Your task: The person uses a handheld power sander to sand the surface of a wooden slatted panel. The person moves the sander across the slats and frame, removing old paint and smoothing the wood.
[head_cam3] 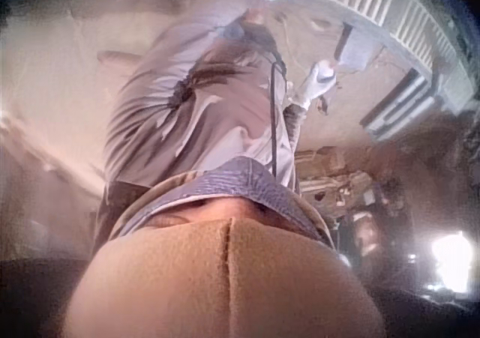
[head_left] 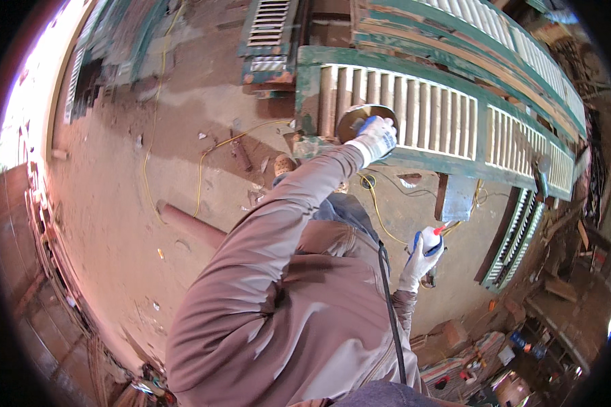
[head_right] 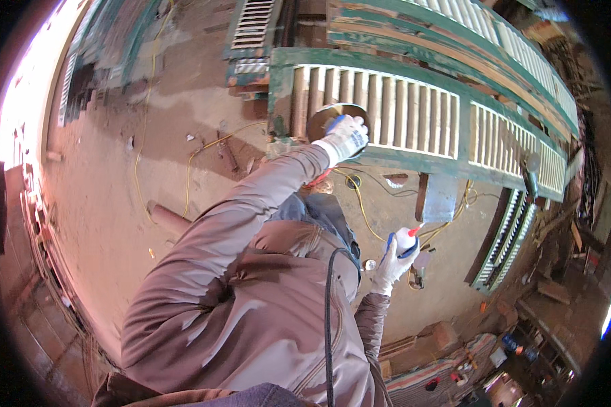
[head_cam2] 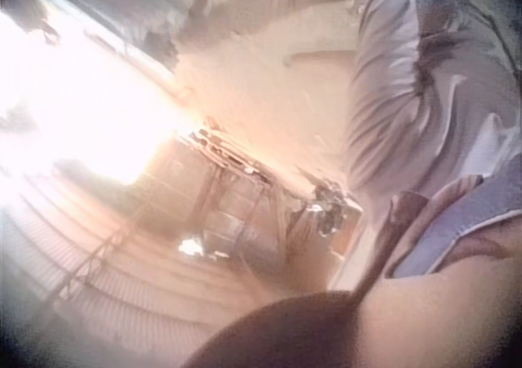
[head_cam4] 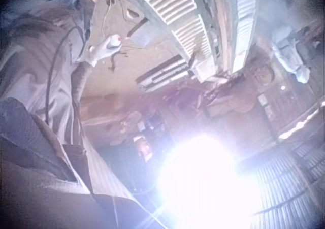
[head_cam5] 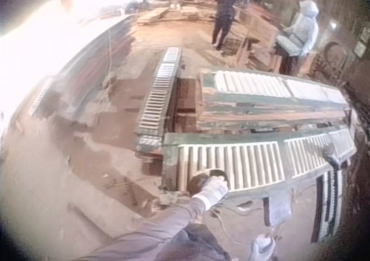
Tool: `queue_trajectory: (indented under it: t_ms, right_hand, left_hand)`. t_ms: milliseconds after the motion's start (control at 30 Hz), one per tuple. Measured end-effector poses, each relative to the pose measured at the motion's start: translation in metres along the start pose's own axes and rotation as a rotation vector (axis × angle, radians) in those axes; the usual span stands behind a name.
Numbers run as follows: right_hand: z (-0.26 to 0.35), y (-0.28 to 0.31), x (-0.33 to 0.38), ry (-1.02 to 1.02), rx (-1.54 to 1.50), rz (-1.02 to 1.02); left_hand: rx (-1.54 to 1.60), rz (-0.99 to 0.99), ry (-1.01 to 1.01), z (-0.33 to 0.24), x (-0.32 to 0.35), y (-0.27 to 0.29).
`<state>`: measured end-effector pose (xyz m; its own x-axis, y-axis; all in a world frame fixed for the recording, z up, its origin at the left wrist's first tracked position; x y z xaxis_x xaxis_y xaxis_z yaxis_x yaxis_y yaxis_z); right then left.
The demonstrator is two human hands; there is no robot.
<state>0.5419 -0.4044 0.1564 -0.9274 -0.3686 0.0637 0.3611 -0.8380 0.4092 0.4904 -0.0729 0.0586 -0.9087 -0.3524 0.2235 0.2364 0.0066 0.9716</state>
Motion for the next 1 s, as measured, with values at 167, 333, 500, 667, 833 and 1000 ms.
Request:
queue_trajectory:
  t_ms: [167,333,500,667,833,1000]
  right_hand:
    - [0.004,-0.022,-0.008,-0.008,0.085,0.103]
    - [0.030,-0.047,-0.008,0.044,0.077,0.149]
    - [0.029,-0.064,-0.001,0.089,0.088,0.168]
    - [0.025,-0.077,0.013,0.076,0.096,0.192]
    - [0.031,-0.076,0.020,0.129,0.157,0.181]
    - [0.032,-0.074,0.028,0.059,0.136,0.155]
  left_hand:
    - [0.120,-0.082,0.087,0.004,0.019,0.014]
    - [0.887,-0.463,0.461,0.058,0.110,0.064]
    - [1.080,-0.541,0.932,0.122,0.233,-0.008]
    - [1.174,-0.556,1.193,0.148,0.283,-0.102]
    - [1.136,-0.459,1.084,0.146,0.261,-0.104]
    - [1.077,-0.537,1.019,0.146,0.259,-0.104]
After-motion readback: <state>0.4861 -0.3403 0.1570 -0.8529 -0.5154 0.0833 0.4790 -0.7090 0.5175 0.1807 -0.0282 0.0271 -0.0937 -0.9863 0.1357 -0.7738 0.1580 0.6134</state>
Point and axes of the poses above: each hand's wrist, its own x-axis away from the middle knuckle, its own y-axis out of the back of the hand, z = x × y, the point moved 8 cm from there along -x, towards the middle knuckle, and after that the axes turned 4 degrees about -x, right-handed, at the moved point
